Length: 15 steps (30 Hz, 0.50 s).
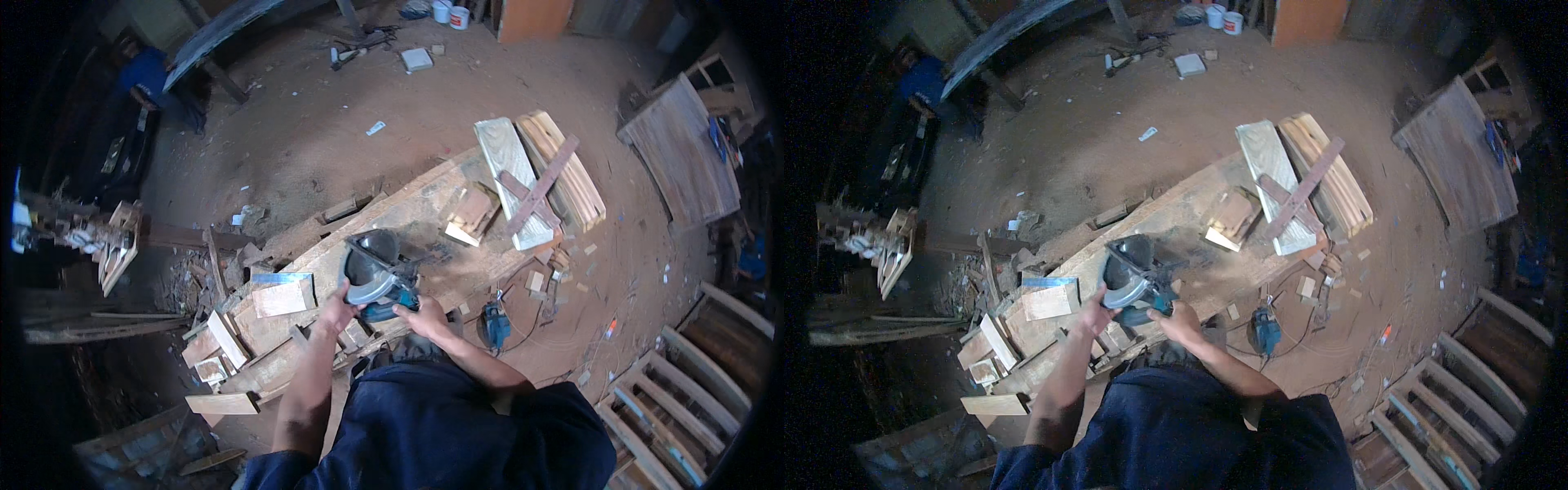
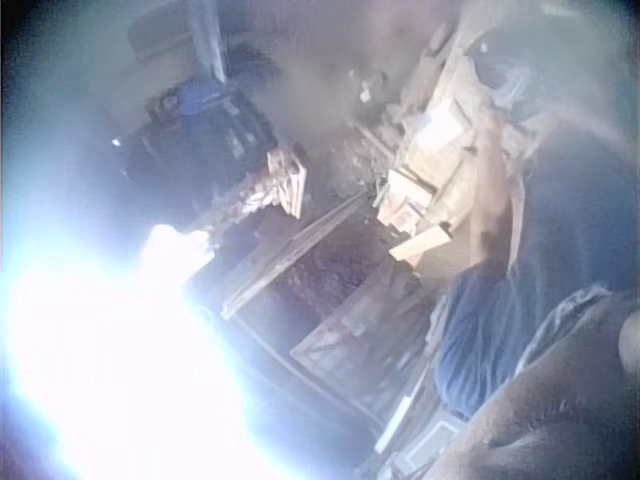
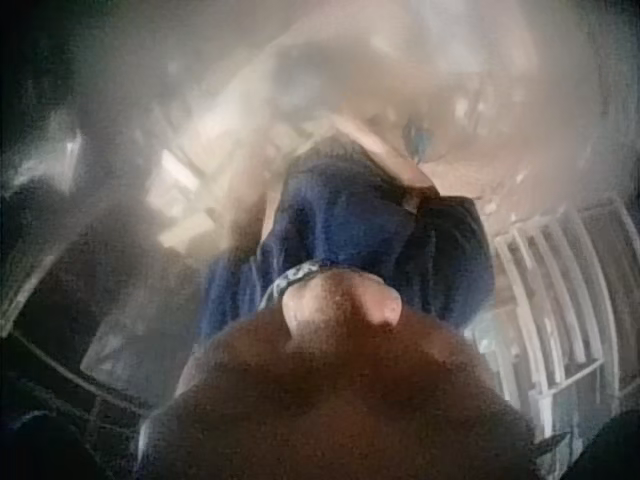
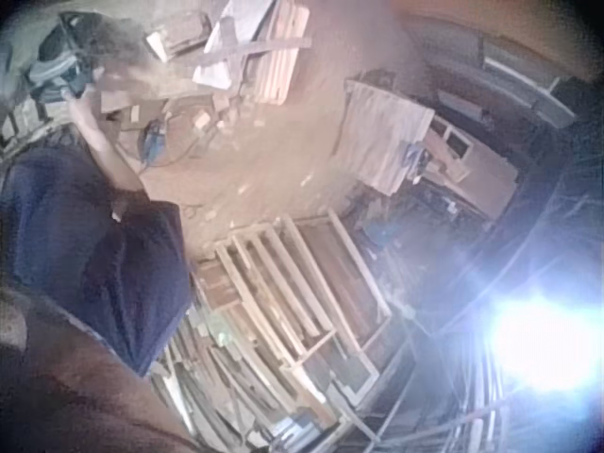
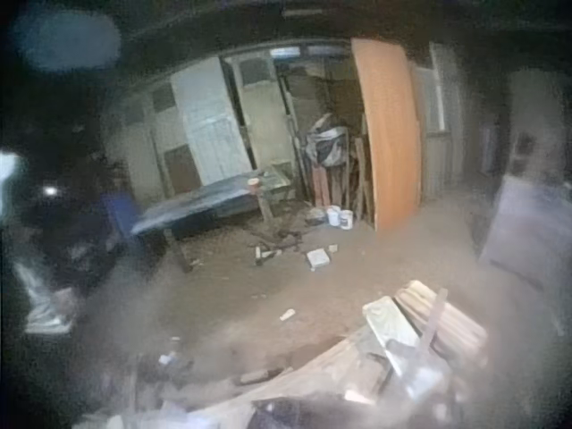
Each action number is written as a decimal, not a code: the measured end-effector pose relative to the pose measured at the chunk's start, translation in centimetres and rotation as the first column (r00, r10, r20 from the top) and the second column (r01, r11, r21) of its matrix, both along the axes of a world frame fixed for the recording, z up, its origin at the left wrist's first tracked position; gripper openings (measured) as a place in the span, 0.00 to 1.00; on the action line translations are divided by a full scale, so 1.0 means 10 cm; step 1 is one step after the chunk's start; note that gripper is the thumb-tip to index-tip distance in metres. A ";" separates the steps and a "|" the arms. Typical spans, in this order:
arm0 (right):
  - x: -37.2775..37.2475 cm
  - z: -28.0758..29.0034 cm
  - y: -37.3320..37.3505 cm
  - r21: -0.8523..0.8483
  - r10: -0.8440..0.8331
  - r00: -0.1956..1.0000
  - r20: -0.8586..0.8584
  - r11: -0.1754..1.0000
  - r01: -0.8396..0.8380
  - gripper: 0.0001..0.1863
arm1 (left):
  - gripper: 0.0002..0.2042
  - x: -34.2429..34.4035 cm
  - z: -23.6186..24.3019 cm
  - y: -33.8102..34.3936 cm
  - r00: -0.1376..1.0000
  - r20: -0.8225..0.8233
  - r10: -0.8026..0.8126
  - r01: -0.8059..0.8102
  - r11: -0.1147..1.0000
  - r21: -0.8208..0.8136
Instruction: The person measures and marks wooden planks with a ruler and pencil, then uses a circular saw to cut them into smaller pieces. The person repeatedly positions the wood, aligns the saw, and cuts, stacking the finished pieces on the workbench.
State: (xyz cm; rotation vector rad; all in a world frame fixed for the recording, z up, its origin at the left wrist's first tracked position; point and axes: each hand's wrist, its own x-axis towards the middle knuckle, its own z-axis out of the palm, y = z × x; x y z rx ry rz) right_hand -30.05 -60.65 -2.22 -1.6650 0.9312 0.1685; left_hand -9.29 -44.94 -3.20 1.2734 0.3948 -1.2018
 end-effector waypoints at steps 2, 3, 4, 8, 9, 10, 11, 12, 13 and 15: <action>0.14 0.31 0.01 -0.215 0.080 0.993 -0.089 0.972 -0.097 0.25 | 0.24 -0.18 -0.30 0.28 0.999 -0.030 0.040 -0.040 0.999 -0.023; 0.17 0.40 0.05 -0.255 0.119 0.983 -0.139 0.955 -0.152 0.25 | 0.24 -0.23 -0.49 0.42 0.908 0.329 -0.261 0.223 0.963 0.151; 0.23 0.46 0.08 -0.301 0.164 0.970 -0.181 0.929 -0.214 0.26 | 0.24 -0.27 -0.66 0.61 0.630 0.561 -0.538 0.305 0.835 0.458; 0.10 0.25 0.21 -0.258 0.308 0.886 -0.347 0.877 -0.406 0.29 | 0.23 -0.74 -0.50 0.24 0.688 0.610 -0.392 0.115 0.890 0.442; 0.08 0.23 0.27 -0.313 0.336 0.883 -0.328 0.843 -0.438 0.28 | 0.23 -0.76 -0.58 0.35 0.680 0.639 -0.358 0.113 0.913 0.391; 0.10 0.21 0.27 -0.334 0.352 0.877 -0.326 0.825 -0.455 0.28 | 0.23 -0.77 -0.66 0.45 0.670 0.669 -0.322 0.112 0.934 0.338; 0.04 0.18 0.25 -0.335 0.354 0.868 -0.349 0.817 -0.469 0.27 | 0.21 -0.88 -0.51 0.45 0.642 0.689 -0.337 0.125 0.932 0.339; -0.03 0.16 0.24 -0.343 0.346 0.862 -0.369 0.812 -0.473 0.27 | 0.19 -0.94 -0.21 0.39 0.794 0.547 -0.264 0.178 0.962 0.205; -0.01 0.21 0.29 -0.423 0.317 0.878 -0.358 0.784 -0.455 0.26 | 0.19 -0.99 -0.32 0.47 0.718 0.666 -0.204 0.140 0.979 0.149; 0.04 0.31 0.33 -0.548 0.262 0.912 -0.317 0.734 -0.401 0.25 | 0.19 -1.07 -0.43 0.49 0.631 0.763 -0.143 0.114 0.989 0.091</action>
